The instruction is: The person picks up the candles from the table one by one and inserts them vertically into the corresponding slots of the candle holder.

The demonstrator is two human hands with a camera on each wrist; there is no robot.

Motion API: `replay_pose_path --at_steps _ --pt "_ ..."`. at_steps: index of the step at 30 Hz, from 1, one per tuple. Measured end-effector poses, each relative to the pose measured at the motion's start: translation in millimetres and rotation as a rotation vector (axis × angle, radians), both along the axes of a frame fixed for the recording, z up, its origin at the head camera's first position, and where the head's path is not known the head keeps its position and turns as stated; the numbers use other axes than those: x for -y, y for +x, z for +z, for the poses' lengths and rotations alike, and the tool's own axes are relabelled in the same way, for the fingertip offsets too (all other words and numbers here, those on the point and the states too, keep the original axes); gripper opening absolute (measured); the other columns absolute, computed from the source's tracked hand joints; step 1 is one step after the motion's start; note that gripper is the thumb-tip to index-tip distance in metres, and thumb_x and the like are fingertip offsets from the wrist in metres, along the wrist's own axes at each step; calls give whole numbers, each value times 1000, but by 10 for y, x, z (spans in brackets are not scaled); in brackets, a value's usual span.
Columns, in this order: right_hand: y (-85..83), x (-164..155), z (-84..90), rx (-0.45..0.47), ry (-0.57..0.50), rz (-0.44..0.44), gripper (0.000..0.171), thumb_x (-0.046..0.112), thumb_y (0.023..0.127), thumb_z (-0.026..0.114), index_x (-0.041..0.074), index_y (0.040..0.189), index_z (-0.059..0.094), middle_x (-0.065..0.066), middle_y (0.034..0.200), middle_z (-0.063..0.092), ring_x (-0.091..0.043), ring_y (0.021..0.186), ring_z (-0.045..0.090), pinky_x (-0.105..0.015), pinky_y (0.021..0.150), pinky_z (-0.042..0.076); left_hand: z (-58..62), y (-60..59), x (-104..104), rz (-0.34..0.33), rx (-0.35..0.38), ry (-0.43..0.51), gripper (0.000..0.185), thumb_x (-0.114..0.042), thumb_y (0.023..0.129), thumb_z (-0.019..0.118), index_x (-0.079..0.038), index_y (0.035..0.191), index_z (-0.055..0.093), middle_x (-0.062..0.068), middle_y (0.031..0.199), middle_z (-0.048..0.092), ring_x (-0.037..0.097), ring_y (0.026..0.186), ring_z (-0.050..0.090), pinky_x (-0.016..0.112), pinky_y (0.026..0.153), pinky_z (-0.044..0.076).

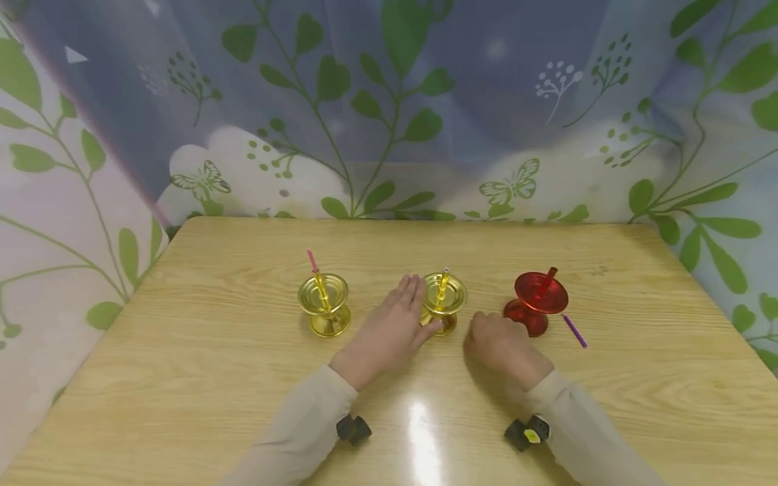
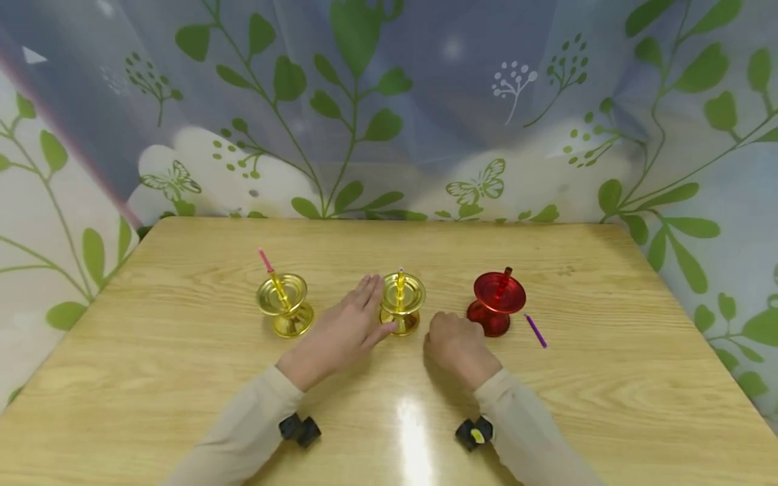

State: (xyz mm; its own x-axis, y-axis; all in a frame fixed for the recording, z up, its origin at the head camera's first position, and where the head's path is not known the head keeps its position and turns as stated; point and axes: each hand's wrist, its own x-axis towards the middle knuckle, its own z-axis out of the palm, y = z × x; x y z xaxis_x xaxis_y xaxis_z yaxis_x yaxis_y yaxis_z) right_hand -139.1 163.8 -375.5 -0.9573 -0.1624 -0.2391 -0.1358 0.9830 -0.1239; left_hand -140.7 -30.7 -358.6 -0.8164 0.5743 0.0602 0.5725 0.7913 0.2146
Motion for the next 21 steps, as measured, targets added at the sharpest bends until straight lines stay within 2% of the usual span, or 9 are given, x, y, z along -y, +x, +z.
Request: replay_pose_path --at_steps 6,10,21 --pt "-11 5 -61 13 2 -22 20 16 92 51 0 81 53 -17 76 60 -34 75 64 -50 60 54 -32 10 -5 -6 -31 -14 74 -47 103 37 10 148 23 27 153 23 35 144 20 40 116 20" --pt "-25 25 -67 29 24 -29 20 16 92 51 -2 83 52 -16 77 60 -32 78 64 -50 63 55 -24 11 -3 -5 -25 -10 73 -45 103 38 10 148 22 27 153 22 35 144 20 39 116 19" --pt "-41 32 -85 -52 11 -42 19 15 84 55 -1 73 58 -15 73 62 -34 72 65 -50 60 54 -23 19 -16 3 -34 -36 72 -47 103 35 9 148 23 26 153 22 34 144 20 40 115 23"
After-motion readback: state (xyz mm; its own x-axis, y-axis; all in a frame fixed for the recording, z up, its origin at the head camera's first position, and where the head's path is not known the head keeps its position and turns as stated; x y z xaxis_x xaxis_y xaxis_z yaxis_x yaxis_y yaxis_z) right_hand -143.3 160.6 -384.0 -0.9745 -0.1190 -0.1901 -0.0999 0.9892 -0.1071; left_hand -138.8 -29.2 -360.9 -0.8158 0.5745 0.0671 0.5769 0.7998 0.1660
